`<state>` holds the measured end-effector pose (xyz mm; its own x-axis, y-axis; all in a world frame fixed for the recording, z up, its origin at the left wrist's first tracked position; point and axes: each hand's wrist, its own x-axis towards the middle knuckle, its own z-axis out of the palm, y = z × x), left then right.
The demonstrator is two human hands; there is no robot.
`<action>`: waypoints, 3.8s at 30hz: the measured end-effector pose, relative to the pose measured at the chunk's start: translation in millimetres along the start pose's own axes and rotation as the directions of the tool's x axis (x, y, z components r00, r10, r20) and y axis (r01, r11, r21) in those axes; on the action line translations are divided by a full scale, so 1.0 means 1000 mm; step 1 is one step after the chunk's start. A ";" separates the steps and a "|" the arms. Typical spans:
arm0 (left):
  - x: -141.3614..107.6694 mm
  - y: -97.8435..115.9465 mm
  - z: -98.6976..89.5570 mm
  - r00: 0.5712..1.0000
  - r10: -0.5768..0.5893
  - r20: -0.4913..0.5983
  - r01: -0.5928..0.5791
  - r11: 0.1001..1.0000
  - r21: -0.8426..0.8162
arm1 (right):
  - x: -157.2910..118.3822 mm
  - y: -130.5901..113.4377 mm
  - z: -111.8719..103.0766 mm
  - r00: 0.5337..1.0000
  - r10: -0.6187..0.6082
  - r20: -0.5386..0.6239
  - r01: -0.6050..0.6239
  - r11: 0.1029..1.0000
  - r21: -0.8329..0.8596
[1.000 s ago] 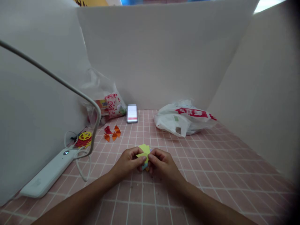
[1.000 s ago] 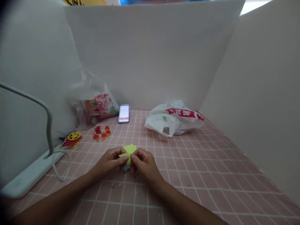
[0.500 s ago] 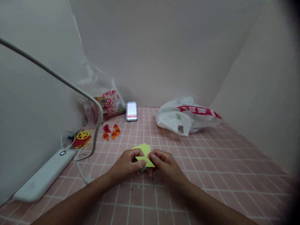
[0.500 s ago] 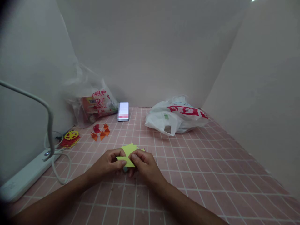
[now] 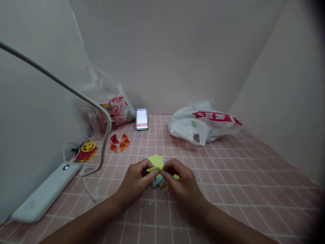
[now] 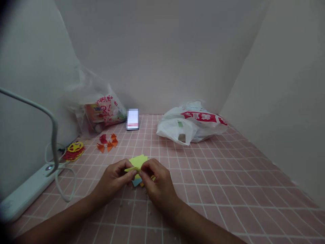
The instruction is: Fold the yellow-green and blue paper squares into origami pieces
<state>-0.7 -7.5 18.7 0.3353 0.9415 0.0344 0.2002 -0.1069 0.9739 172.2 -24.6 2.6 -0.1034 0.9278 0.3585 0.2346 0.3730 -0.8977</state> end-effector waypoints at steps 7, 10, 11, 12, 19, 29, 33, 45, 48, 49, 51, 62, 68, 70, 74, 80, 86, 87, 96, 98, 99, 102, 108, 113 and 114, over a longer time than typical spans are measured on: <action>-0.002 -0.003 0.001 0.992 0.118 -0.046 -0.106 0.972 0.208 | 0.000 -0.005 0.000 0.997 -0.073 -0.003 0.072 0.995 -0.074; -0.002 -0.003 0.002 0.984 0.173 -0.037 -0.156 0.947 0.280 | 0.000 -0.005 0.000 0.998 -0.063 -0.009 0.062 0.993 -0.098; -0.002 -0.003 0.002 0.982 0.187 -0.031 -0.169 0.940 0.296 | -0.001 -0.005 0.000 0.998 -0.058 -0.008 0.057 0.993 -0.103; -0.003 -0.003 0.002 0.980 0.196 -0.024 -0.179 0.935 0.306 | -0.001 -0.006 0.000 0.999 -0.052 -0.008 0.051 0.993 -0.107; -0.006 0.000 0.003 0.975 0.221 -0.010 -0.208 0.933 0.295 | -0.002 -0.008 -0.002 0.997 -0.078 0.014 0.079 0.989 -0.126; -0.006 0.002 0.003 0.967 0.252 0.025 -0.243 0.899 0.365 | 0.001 -0.007 -0.001 0.995 -0.101 0.015 0.102 0.982 -0.158; -0.007 0.003 0.003 0.976 0.218 0.015 -0.211 0.924 0.317 | 0.002 -0.008 -0.002 0.998 -0.062 0.028 0.065 0.992 -0.113; -0.005 0.005 -0.002 0.974 0.207 0.093 -0.227 0.914 0.338 | 0.001 -0.006 -0.001 0.990 0.104 0.098 -0.103 0.995 -0.018; -0.004 0.006 -0.004 0.979 0.187 0.084 -0.204 0.926 0.318 | 0.003 -0.005 -0.001 0.975 0.176 0.134 -0.190 0.977 0.094; -0.004 0.006 -0.004 0.981 0.180 0.078 -0.195 0.928 0.317 | 0.003 -0.004 -0.001 0.967 0.204 0.153 -0.226 0.963 0.145; -0.003 0.007 -0.004 0.985 0.159 0.066 -0.172 0.933 0.315 | 0.004 -0.003 0.000 0.952 0.242 0.186 -0.282 0.931 0.232; 0.000 0.006 -0.004 0.998 -0.005 0.065 0.003 1.000 0.030 | 0.007 -0.002 0.003 0.908 0.320 0.270 -0.409 0.818 0.405; 0.002 0.004 -0.003 1.000 -0.015 0.025 0.013 0.997 0.077 | 0.006 -0.001 0.004 0.911 0.312 0.268 -0.395 0.847 0.355; 0.001 0.004 -0.002 0.999 -0.022 0.027 0.020 0.998 0.059 | 0.006 -0.001 0.004 0.911 0.316 0.264 -0.394 0.853 0.341; 0.001 0.005 -0.001 0.998 -0.047 0.030 0.047 0.999 -0.013 | 0.006 -0.002 0.004 0.908 0.315 0.275 -0.401 0.844 0.356; 0.000 0.004 -0.001 1.000 -0.021 0.010 0.020 0.999 0.033 | 0.008 0.000 0.005 0.902 0.333 0.275 -0.417 0.839 0.351; 0.001 0.004 -0.001 0.998 -0.058 0.039 0.061 0.996 -0.063 | 0.009 0.001 0.004 0.893 0.352 0.279 -0.437 0.825 0.358; 0.002 0.004 -0.001 0.997 -0.058 0.043 0.061 0.996 -0.058 | 0.009 0.001 0.004 0.891 0.355 0.285 -0.443 0.816 0.372; 0.001 0.005 -0.001 0.999 -0.006 0.032 0.006 1.000 0.004 | 0.009 -0.001 0.003 0.869 0.390 0.306 -0.486 0.792 0.370; 0.001 0.005 0.000 0.999 -0.011 0.034 0.012 1.000 -0.011 | 0.009 -0.001 0.003 0.866 0.390 0.314 -0.491 0.786 0.375; 0.000 0.005 0.000 0.999 -0.010 0.033 0.010 1.000 -0.008 | 0.009 -0.001 0.003 0.864 0.392 0.315 -0.493 0.783 0.380; 0.000 0.006 -0.001 0.999 0.007 0.033 -0.008 1.000 0.025 | 0.009 -0.001 0.003 0.860 0.399 0.318 -0.501 0.777 0.381; 0.001 0.006 -0.003 0.998 -0.001 0.058 0.001 1.000 -0.013 | 0.010 -0.004 0.002 0.859 0.399 0.322 -0.499 0.793 0.350; 0.001 0.006 -0.003 0.999 -0.012 0.052 0.011 1.000 0.009 | 0.009 -0.005 0.001 0.878 0.350 0.327 -0.453 0.828 0.330; 0.001 0.006 -0.003 0.999 -0.010 0.052 0.009 1.000 0.018 | 0.009 -0.004 0.001 0.883 0.339 0.326 -0.441 0.838 0.323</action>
<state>-1.6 -6.4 25.5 0.3807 0.9246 0.0126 0.2197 -0.1037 0.9700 169.1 -18.0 9.5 -0.3272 0.9423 -0.0711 -0.0697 -0.0991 -0.9926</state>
